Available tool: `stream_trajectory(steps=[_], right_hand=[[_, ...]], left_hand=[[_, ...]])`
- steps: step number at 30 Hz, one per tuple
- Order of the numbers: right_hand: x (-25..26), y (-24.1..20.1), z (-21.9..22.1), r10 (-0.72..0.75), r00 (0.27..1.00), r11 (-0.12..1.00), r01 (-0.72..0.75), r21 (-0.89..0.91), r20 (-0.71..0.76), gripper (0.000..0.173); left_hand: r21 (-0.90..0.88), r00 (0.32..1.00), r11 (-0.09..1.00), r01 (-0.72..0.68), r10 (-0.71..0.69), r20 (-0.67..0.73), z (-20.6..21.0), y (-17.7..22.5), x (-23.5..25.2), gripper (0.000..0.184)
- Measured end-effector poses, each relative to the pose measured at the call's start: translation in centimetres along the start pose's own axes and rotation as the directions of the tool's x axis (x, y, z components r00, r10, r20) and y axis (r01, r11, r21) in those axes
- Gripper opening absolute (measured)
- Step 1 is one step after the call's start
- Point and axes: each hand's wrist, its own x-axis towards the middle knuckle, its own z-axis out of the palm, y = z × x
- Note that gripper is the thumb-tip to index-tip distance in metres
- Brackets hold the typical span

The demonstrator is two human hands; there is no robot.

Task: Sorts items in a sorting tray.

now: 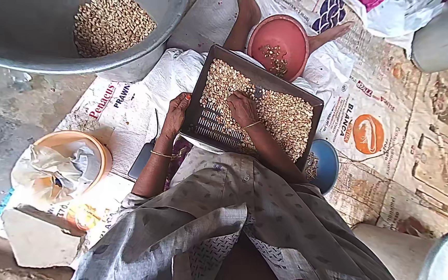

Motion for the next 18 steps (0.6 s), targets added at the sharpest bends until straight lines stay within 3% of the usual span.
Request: stream_trajectory(steps=[4, 6, 7, 8, 9, 10, 11, 12, 13, 15, 17, 18], right_hand=[[0.1, 0.4, 1.0, -0.049, 0.996, 0.998, 0.046, -0.04, -0.07, 0.025], [0.6, 1.2, 0.1, 0.043, 0.986, 0.982, -0.012, 0.189, -0.163, 0.023], [1.1, 1.7, -0.6, 0.158, 0.957, 0.91, -0.045, 0.412, -0.244, 0.022], [1.7, 2.2, -1.7, 0.323, 0.896, 0.737, -0.037, 0.674, -0.304, 0.02], [2.4, 2.4, -3.3, 0.514, 0.814, 0.455, 0.008, 0.89, -0.27, 0.019], [3.1, 2.3, -5.1, 0.675, 0.725, 0.136, 0.059, 0.989, -0.137, 0.024], [3.6, 2.5, -6.4, 0.746, 0.666, -0.08, 0.09, 0.993, 0.0, 0.031], [3.9, 2.7, -6.7, 0.751, 0.659, -0.146, 0.094, 0.985, 0.049, 0.035], [4.1, 2.5, -6.2, 0.724, 0.69, -0.084, 0.077, 0.994, 0.007, 0.035], [4.8, 1.3, -4.0, 0.566, 0.806, 0.274, 0.013, 0.962, -0.172, 0.028], [5.1, 0.1, -1.4, 0.277, 0.928, 0.713, -0.024, 0.701, -0.251, 0.027], [4.9, -0.8, -0.4, 0.132, 0.974, 0.857, -0.019, 0.515, -0.184, 0.035]], left_hand=[[-0.012, 1.0, 1.0, 0.001, -0.001, 0.016, 0.0, -0.2, 0.0, 0.036], [-0.037, 1.0, 0.999, -0.008, 0.009, 0.014, -0.1, -0.2, 0.1, 0.036], [-0.047, 1.0, 0.999, -0.009, 0.009, 0.012, -0.1, 0.0, 0.0, 0.036], [-0.053, 1.0, 0.999, -0.007, 0.008, 0.01, -0.1, 0.0, 0.1, 0.036], [-0.058, 1.0, 0.998, -0.005, 0.005, 0.013, -0.1, 0.0, 0.1, 0.036], [-0.059, 1.0, 0.998, -0.005, 0.006, 0.015, -0.1, 0.0, 0.1, 0.035], [-0.058, 1.0, 0.998, -0.004, 0.005, 0.017, 0.0, -0.1, 0.1, 0.035], [-0.056, 1.0, 0.998, -0.003, 0.005, 0.019, 0.0, -0.1, 0.1, 0.035], [-0.054, 1.0, 0.999, -0.006, 0.007, 0.022, 0.0, -0.2, 0.2, 0.035], [-0.044, 1.0, 0.999, -0.001, 0.002, 0.026, -0.2, -0.2, 0.4, 0.036], [-0.042, 1.0, 0.999, 0.006, -0.005, 0.02, 0.0, -0.3, 0.2, 0.035], [-0.04, 1.0, 0.999, 0.005, -0.005, 0.017, 0.0, -0.2, 0.1, 0.035]])
